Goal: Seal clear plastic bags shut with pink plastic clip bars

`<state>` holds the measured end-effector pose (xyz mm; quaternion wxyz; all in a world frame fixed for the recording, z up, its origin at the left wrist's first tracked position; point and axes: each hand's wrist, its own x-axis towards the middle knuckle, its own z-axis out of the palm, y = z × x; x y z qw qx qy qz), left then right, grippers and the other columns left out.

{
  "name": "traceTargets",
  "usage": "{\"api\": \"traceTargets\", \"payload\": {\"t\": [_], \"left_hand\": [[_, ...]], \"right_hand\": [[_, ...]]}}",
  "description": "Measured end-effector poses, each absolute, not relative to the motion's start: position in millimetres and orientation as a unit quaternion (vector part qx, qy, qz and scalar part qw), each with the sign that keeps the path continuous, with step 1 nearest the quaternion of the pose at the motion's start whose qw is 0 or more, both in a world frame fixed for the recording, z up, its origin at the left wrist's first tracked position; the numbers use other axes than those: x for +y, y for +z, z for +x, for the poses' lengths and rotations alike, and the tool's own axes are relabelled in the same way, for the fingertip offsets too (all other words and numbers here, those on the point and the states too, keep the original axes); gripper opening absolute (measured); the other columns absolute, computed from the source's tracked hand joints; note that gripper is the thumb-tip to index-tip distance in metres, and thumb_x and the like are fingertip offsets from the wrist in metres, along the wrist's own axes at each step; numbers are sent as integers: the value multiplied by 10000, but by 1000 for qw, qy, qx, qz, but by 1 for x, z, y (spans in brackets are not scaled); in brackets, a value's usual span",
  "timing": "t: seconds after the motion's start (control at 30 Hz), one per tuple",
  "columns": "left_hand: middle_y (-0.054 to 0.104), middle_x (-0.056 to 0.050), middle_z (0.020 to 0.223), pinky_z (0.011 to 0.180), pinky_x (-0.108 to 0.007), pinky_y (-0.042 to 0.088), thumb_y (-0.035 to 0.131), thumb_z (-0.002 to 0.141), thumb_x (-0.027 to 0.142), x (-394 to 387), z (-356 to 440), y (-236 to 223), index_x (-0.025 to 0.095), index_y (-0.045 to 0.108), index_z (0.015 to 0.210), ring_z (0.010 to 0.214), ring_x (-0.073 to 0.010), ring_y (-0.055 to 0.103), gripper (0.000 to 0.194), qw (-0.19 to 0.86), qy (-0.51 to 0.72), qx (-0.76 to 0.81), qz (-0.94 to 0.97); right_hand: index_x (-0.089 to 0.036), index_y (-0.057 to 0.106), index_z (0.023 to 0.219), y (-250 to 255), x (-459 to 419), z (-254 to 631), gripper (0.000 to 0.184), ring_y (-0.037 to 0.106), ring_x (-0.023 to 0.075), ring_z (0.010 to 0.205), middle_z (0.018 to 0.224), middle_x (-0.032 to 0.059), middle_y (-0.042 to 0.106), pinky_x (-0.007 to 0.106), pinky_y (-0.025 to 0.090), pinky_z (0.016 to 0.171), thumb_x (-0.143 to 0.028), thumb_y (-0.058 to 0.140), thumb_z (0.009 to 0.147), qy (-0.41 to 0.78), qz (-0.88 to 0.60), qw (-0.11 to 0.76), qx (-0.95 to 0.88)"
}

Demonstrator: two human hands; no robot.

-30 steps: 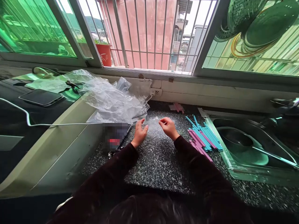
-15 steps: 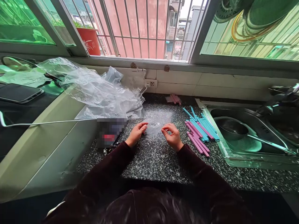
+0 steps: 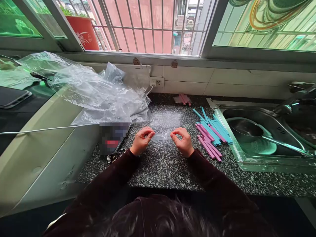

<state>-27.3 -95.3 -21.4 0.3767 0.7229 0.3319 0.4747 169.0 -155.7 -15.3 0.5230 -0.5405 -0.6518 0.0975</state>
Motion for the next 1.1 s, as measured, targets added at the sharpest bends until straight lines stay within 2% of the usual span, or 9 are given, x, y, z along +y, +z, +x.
{"api": "traceTargets", "payload": {"t": [0.33, 0.8, 1.1], "left_hand": [[575, -32, 682, 625, -260, 436, 484, 844, 392, -100, -25, -23, 183, 584, 659, 660, -134, 519, 296, 324, 460, 309, 767], [578, -23, 702, 542, -209, 428, 567, 816, 237, -98, -28, -23, 159, 615, 701, 609, -96, 510, 146, 297, 483, 265, 780], [597, -20, 693, 594, -217, 455, 593, 805, 200, -97, -29, -21, 161, 615, 696, 657, -105, 555, 118, 239, 515, 241, 787]], "right_hand": [[-217, 547, 648, -17, -156, 165, 181, 527, 162, 698, 691, 16, 594, 321, 435, 697, -306, 540, 805, 100, -565, 499, -649], [-204, 527, 678, -15, -156, 173, 153, 508, 153, 709, 717, 15, 542, 315, 428, 690, -265, 537, 819, 74, -536, 545, -640], [-200, 525, 709, -16, -156, 176, 135, 518, 157, 751, 767, 21, 534, 318, 435, 705, -266, 523, 827, 98, -529, 580, -612]]}}
